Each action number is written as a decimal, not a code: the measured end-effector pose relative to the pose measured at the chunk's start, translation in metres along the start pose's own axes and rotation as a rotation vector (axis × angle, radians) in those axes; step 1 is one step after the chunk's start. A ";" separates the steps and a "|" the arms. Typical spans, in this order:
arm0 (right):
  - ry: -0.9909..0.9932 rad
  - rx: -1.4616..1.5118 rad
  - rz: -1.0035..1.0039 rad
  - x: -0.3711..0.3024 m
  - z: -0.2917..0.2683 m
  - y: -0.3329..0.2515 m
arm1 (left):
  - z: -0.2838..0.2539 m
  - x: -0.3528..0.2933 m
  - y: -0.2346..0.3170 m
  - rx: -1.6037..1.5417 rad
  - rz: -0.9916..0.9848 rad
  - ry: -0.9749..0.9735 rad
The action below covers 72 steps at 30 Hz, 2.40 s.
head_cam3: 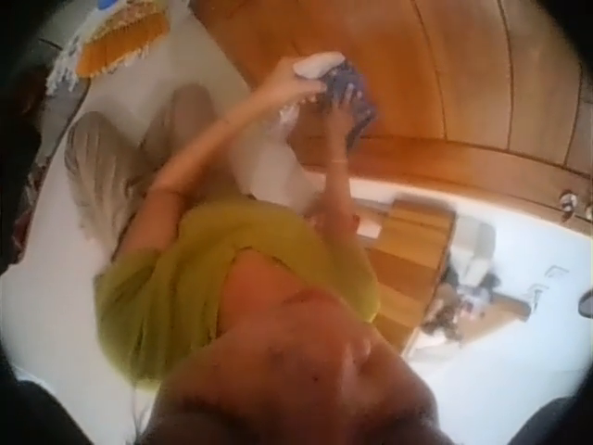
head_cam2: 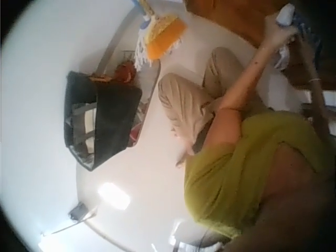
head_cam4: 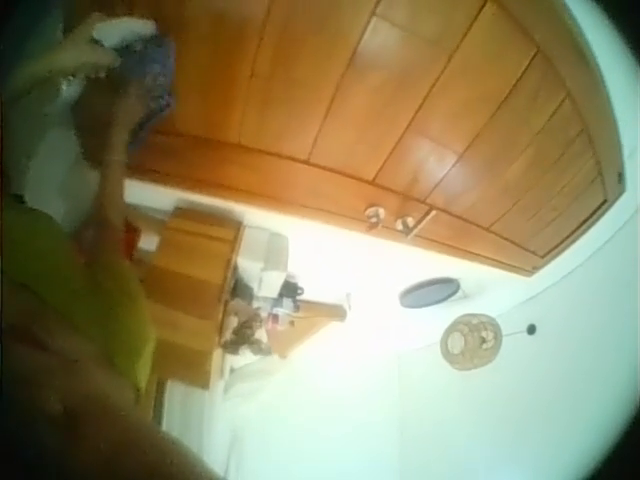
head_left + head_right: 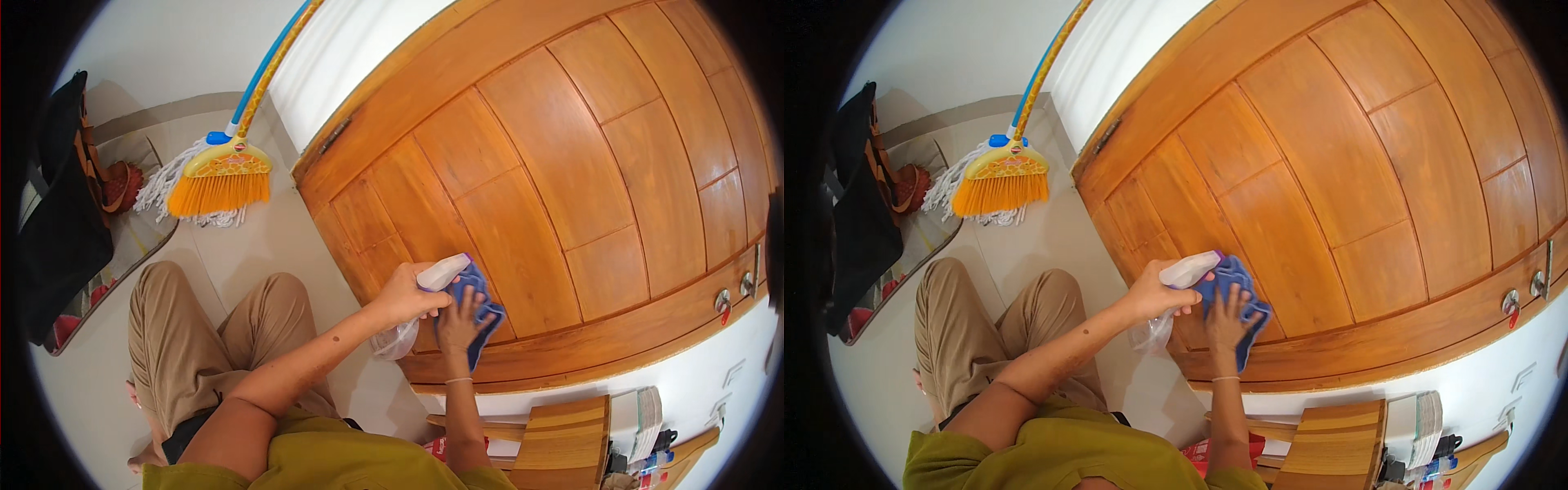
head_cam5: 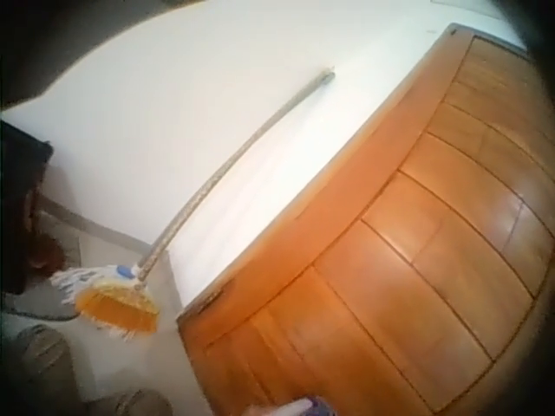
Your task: Wipe down a wooden door using a spray bottle and a cloth.
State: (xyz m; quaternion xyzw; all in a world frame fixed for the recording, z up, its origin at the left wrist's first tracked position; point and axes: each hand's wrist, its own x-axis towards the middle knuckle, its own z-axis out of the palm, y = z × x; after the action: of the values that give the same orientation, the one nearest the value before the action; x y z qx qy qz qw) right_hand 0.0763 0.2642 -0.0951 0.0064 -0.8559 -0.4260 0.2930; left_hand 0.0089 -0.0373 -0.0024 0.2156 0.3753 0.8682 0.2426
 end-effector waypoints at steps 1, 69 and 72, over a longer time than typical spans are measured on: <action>-0.022 0.009 0.128 0.005 -0.016 0.005 | -0.007 -0.007 0.005 -0.005 -0.007 0.018; -0.005 0.277 -0.187 0.266 0.000 -0.171 | -0.114 0.011 0.041 -0.105 0.067 0.267; -0.105 0.311 -0.384 0.218 0.032 -0.165 | -0.116 0.012 0.047 -0.124 0.056 0.256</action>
State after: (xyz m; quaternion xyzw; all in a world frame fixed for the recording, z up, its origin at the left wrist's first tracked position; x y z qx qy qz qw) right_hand -0.1600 0.1256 -0.1232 0.1917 -0.9084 -0.3367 0.1572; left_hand -0.0780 -0.1221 -0.0370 0.0981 0.3425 0.9166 0.1812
